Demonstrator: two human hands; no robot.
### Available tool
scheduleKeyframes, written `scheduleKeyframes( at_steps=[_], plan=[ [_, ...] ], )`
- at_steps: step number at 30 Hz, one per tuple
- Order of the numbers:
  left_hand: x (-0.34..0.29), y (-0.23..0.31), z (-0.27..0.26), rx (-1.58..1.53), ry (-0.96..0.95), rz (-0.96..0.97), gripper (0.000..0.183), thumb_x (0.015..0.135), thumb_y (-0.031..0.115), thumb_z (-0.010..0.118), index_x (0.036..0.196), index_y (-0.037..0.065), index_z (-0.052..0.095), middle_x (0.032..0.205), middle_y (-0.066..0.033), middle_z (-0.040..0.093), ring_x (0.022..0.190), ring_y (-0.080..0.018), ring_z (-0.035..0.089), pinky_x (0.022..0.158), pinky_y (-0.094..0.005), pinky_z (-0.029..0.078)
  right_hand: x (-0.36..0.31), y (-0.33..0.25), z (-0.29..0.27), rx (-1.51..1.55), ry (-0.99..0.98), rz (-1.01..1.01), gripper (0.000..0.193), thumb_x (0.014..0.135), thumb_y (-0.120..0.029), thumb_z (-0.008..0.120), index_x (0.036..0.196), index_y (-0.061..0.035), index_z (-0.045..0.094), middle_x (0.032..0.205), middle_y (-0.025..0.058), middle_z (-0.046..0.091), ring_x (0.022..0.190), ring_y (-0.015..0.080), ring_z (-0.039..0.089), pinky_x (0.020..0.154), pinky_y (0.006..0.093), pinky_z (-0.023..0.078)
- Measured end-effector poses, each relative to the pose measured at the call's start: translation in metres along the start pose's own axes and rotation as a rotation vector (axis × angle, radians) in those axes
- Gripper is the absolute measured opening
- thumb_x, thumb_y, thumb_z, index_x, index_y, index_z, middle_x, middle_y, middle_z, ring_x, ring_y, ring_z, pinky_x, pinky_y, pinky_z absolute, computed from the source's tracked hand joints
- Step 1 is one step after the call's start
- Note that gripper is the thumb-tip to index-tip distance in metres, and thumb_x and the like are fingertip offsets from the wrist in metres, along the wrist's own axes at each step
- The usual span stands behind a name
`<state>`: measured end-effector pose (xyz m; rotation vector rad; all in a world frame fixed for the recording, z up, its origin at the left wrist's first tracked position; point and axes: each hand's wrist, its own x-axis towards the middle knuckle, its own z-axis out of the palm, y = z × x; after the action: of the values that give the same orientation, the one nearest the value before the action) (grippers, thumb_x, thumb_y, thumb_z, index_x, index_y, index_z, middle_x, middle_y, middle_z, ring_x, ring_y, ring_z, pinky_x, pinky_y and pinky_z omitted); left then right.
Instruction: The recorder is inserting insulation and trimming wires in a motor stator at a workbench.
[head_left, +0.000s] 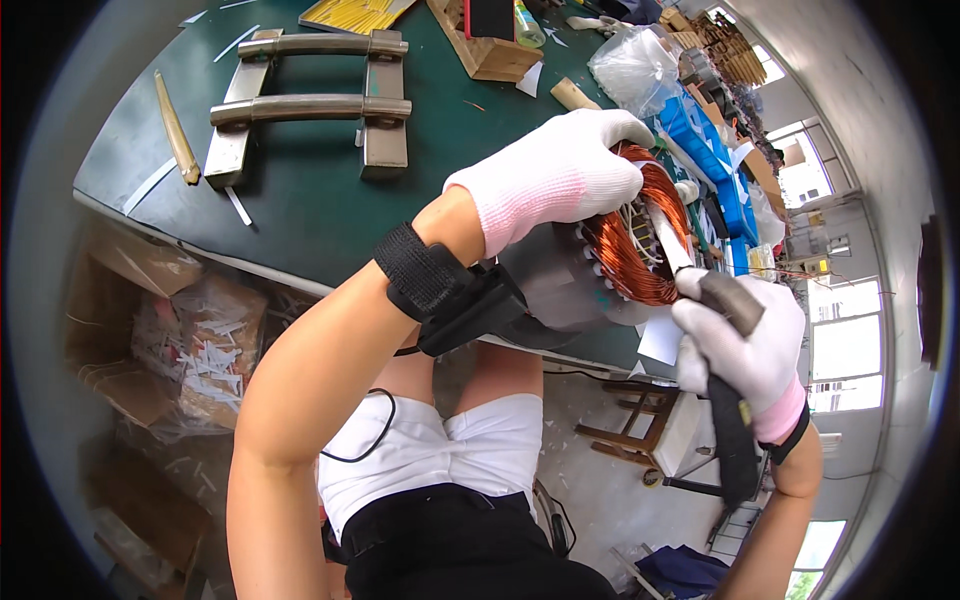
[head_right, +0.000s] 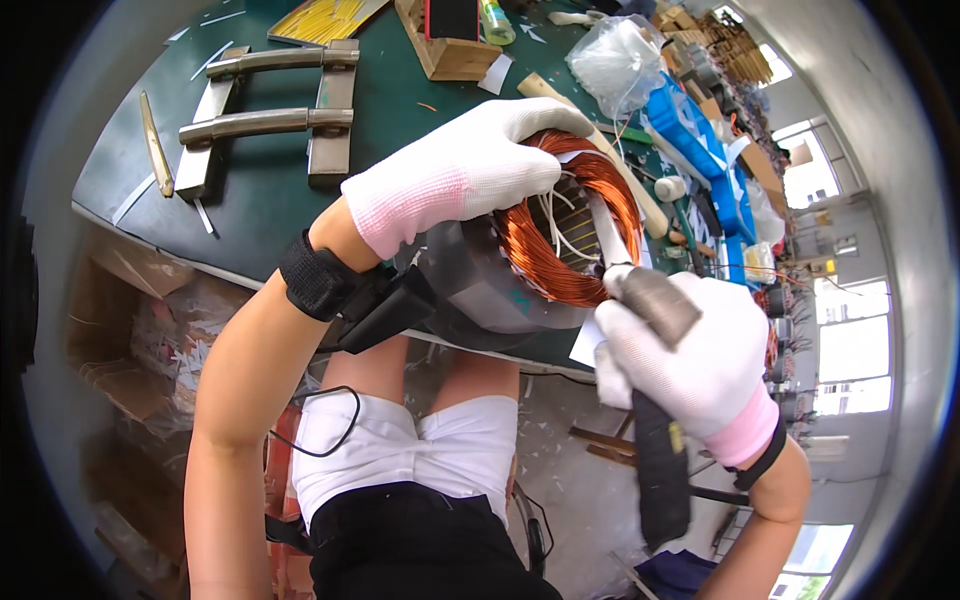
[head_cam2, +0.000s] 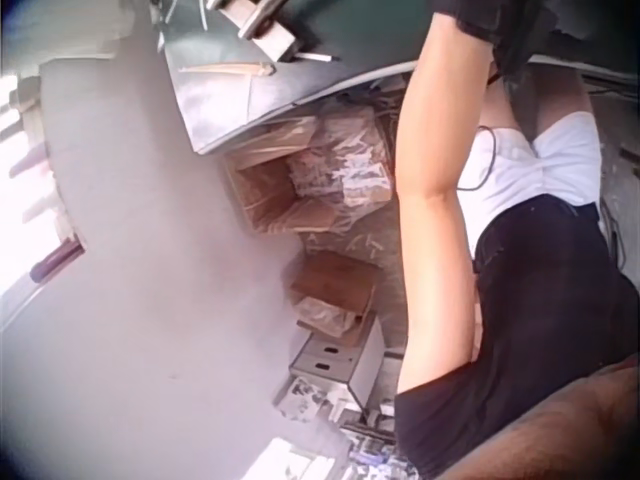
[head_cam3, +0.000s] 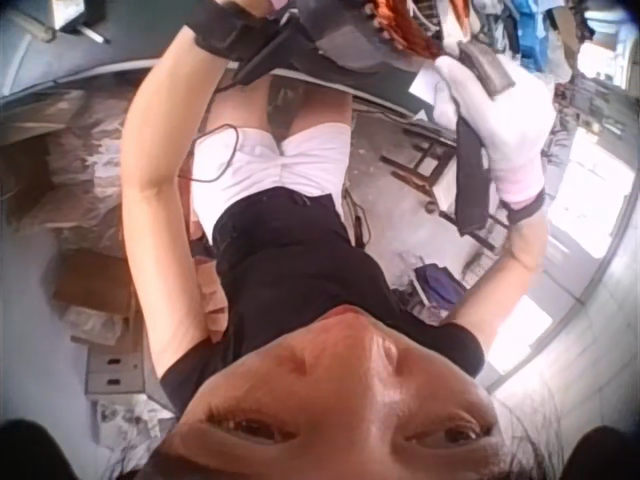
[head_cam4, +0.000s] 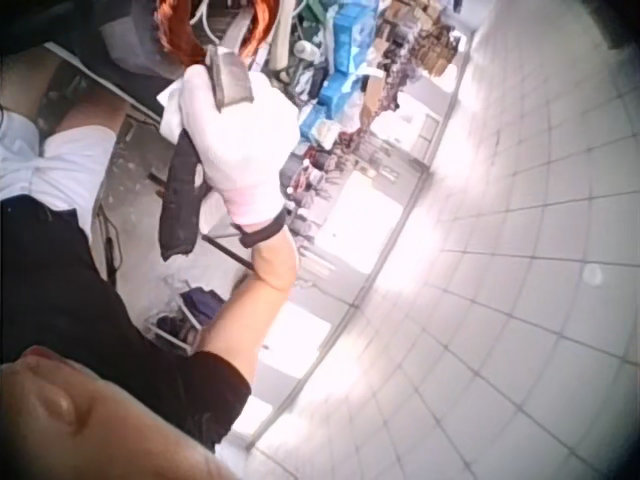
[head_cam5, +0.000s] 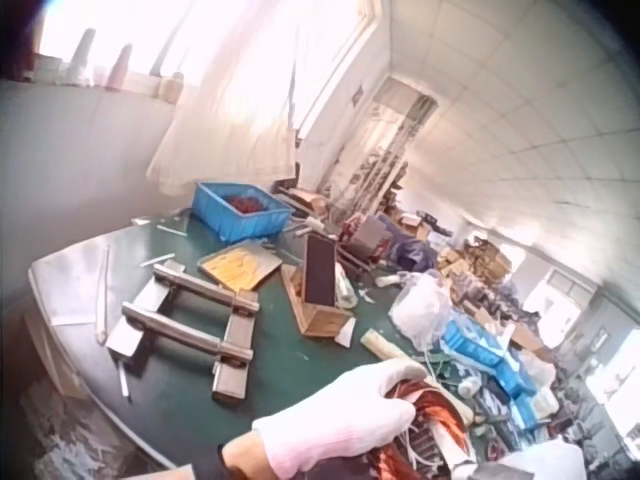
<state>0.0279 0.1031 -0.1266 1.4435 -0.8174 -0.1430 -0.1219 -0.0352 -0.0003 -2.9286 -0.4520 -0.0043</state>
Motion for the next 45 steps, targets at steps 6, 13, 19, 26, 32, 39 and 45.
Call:
scheduleKeyframes(
  at_steps=[6, 13, 19, 26, 32, 39, 45],
  plan=[
    [0.001, 0.003, -0.004, 0.040, -0.012, -0.018, 0.046, 0.079, 0.011, 0.052, 0.123, -0.001, 0.058, 0.111, -0.0171, 0.065, 0.098, -0.0235, 0.063, 0.091, -0.0302, 0.049, 0.015, -0.017, -0.001, -0.691, -0.059, -0.539, 0.026, 0.064, -0.014, 0.068, 0.090, -0.0099, 0.066, 0.081, 0.0045, 0.062, 0.064, 0.0209, 0.060, 0.052, 0.0336, 0.045],
    [0.006, 0.007, -0.004, 0.075, -0.050, -0.033, 0.047, 0.079, 0.012, 0.055, 0.125, 0.002, 0.058, 0.113, -0.0176, 0.065, 0.100, -0.0262, 0.063, 0.092, -0.0297, 0.048, 0.036, -0.028, 0.006, -0.759, -0.076, -0.482, 0.015, 0.072, -0.019, 0.067, 0.084, -0.0121, 0.062, 0.075, 0.0047, 0.060, 0.064, 0.0220, 0.061, 0.051, 0.0340, 0.044],
    [-0.008, 0.005, -0.021, 0.178, -0.037, -0.197, 0.033, 0.085, 0.021, 0.055, 0.114, 0.006, 0.064, 0.111, -0.0207, 0.066, 0.104, -0.0348, 0.062, 0.089, -0.0353, 0.050, 0.138, -0.022, 0.000, -0.382, -0.074, -0.473, 0.016, 0.078, -0.016, 0.062, 0.090, -0.0056, 0.064, 0.070, 0.0144, 0.061, 0.067, 0.0333, 0.062, 0.063, 0.0381, 0.052],
    [0.014, -0.020, 0.006, -0.016, 0.006, 0.152, 0.042, 0.081, 0.035, 0.065, 0.107, 0.002, 0.064, 0.107, -0.0208, 0.067, 0.104, -0.0352, 0.063, 0.088, -0.0363, 0.050, 0.098, -0.012, -0.011, -0.291, -0.073, -0.508, 0.010, 0.074, -0.003, 0.060, 0.084, -0.0069, 0.060, 0.075, 0.0133, 0.057, 0.073, 0.0316, 0.059, 0.069, 0.0373, 0.049],
    [-0.002, 0.005, -0.001, 0.025, 0.027, -0.030, 0.050, 0.075, 0.011, 0.053, 0.124, 0.000, 0.058, 0.112, -0.0202, 0.066, 0.100, -0.0297, 0.064, 0.089, -0.0315, 0.049, 0.040, -0.022, -0.006, -0.509, -0.123, -0.543, 0.024, 0.065, -0.015, 0.072, 0.083, -0.0128, 0.056, 0.078, 0.0068, 0.059, 0.076, 0.0282, 0.061, 0.058, 0.0385, 0.049],
    [-0.001, 0.001, -0.004, -0.011, 0.003, -0.054, 0.046, 0.077, 0.012, 0.054, 0.121, -0.001, 0.059, 0.099, -0.0152, 0.068, 0.085, -0.0219, 0.064, 0.080, -0.0302, 0.050, 0.068, -0.027, -0.012, -0.379, -0.043, -0.359, 0.011, 0.069, 0.000, 0.056, 0.080, -0.0031, 0.058, 0.078, 0.0138, 0.059, 0.066, 0.0325, 0.060, 0.064, 0.0363, 0.050],
    [-0.002, 0.013, -0.005, -0.050, 0.001, -0.184, 0.043, 0.080, 0.017, 0.057, 0.121, 0.006, 0.063, 0.111, -0.0217, 0.066, 0.103, -0.0327, 0.064, 0.089, -0.0331, 0.050, 0.168, -0.022, -0.006, -0.225, -0.158, -0.025, 0.014, 0.084, -0.010, 0.051, 0.081, -0.0007, 0.062, 0.065, 0.0040, 0.058, 0.062, 0.0117, 0.057, 0.059, 0.0276, 0.048]
  ],
)
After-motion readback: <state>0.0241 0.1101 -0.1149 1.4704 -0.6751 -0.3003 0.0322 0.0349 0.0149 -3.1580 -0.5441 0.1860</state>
